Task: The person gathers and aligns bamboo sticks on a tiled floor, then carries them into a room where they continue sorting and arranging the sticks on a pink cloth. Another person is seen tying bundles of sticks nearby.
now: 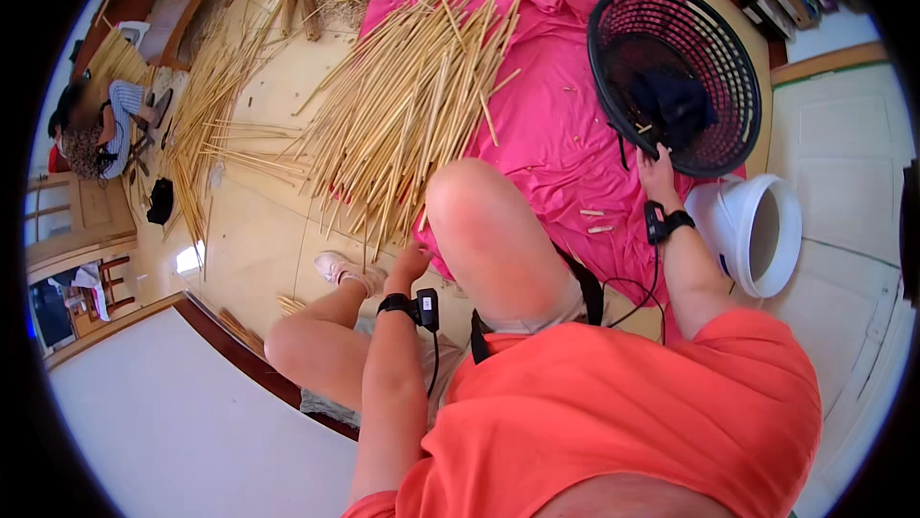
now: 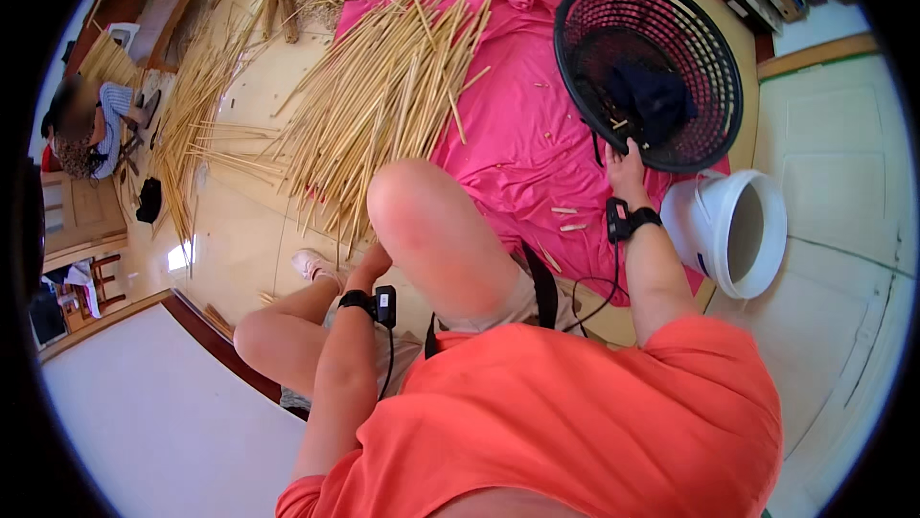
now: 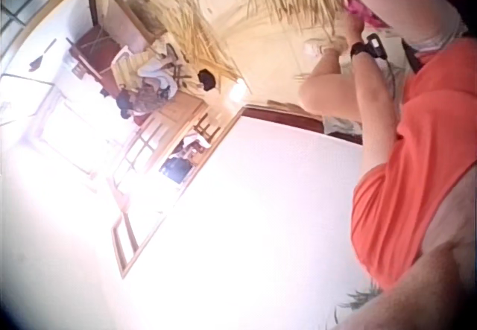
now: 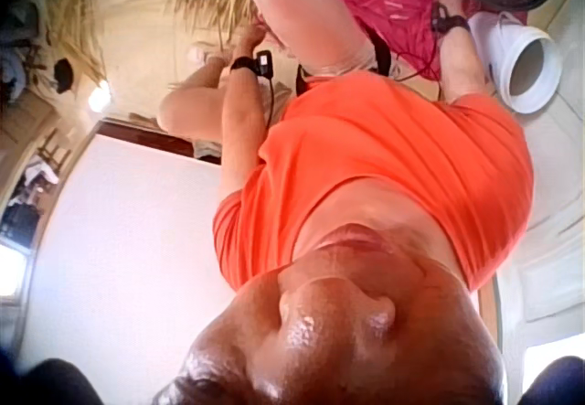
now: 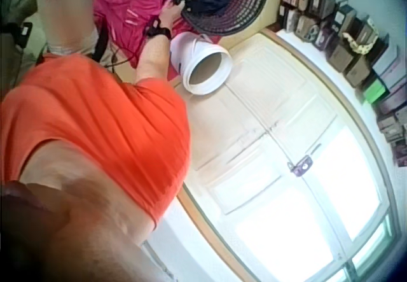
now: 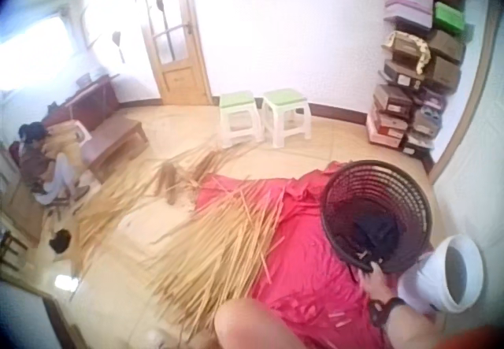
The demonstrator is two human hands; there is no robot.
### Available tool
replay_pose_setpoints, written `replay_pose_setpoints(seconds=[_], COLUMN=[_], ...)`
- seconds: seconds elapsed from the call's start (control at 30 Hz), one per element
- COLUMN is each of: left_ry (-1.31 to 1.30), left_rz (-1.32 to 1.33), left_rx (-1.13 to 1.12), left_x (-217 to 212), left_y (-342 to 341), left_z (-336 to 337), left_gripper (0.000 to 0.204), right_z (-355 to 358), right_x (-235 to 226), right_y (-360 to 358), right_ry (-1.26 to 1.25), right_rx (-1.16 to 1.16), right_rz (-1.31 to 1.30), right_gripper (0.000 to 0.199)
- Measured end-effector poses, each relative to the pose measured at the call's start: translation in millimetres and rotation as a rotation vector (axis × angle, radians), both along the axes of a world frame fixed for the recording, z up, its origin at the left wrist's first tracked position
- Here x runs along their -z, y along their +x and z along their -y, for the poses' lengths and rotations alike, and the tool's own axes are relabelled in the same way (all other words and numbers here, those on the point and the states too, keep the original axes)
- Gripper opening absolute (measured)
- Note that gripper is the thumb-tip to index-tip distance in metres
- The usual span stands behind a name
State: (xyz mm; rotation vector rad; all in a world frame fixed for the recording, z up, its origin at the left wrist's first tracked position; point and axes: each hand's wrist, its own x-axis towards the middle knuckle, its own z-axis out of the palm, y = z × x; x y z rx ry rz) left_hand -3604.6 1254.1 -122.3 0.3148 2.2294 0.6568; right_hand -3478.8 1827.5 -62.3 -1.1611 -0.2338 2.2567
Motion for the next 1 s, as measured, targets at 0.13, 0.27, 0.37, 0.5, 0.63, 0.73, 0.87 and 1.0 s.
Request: replay_pose_setpoints(seconds=[0.13, 0.27, 0.37, 0.5, 0.63, 0.73, 0.87, 1.0], left_ry=[-0.021, -0.064, -0.052, -0.127, -0.160, -0.185, -0.133, 0.008], left_rz=[-0.167, -0.238, -0.430, -0.549, -0.556, -0.510, -0.558, -0.619], left_rx=[-0.066, -0.065, -0.079, -0.086, 0.024, 0.204, 0.371, 0.388], left_x=[60.8, 5.9, -32.0, -30.9, -18.3, -26.6, -10.5, -0.6], left_y=[-12.3, -54.2, -95.0, -136.6, -173.6, -180.6, -161.1, -141.2], left_z=[59.7, -51.2, -75.6, -84.7, -128.0, -167.9, -180.2, -174.8], left_gripper=[0.046, 0.046, 0.050, 0.064, 0.071, 0.073, 0.066, 0.058], right_z=[75.0, 92.9, 122.7, 176.4, 189.2, 200.3, 222.7, 215.1], right_x=[-15.6, 2.7, 50.9, 72.6, 94.3, 117.0, 119.8, 127.7], right_y=[-63.2, -75.4, -114.6, -203.2, -275.0, -302.2, -311.8, -278.4], right_ry=[0.031, 0.410, 0.964, 1.219, 1.226, 1.218, 0.968, 0.812], right_rx=[-0.337, -0.899, -1.180, -1.197, -1.010, -0.940, -0.927, -0.883], right_rz=[0.280, 0.488, 0.467, 0.434, 0.585, 0.648, 0.621, 0.443], right_gripper=[0.037, 0.035, 0.040, 0.052, 0.068, 0.071, 0.066, 0.056])
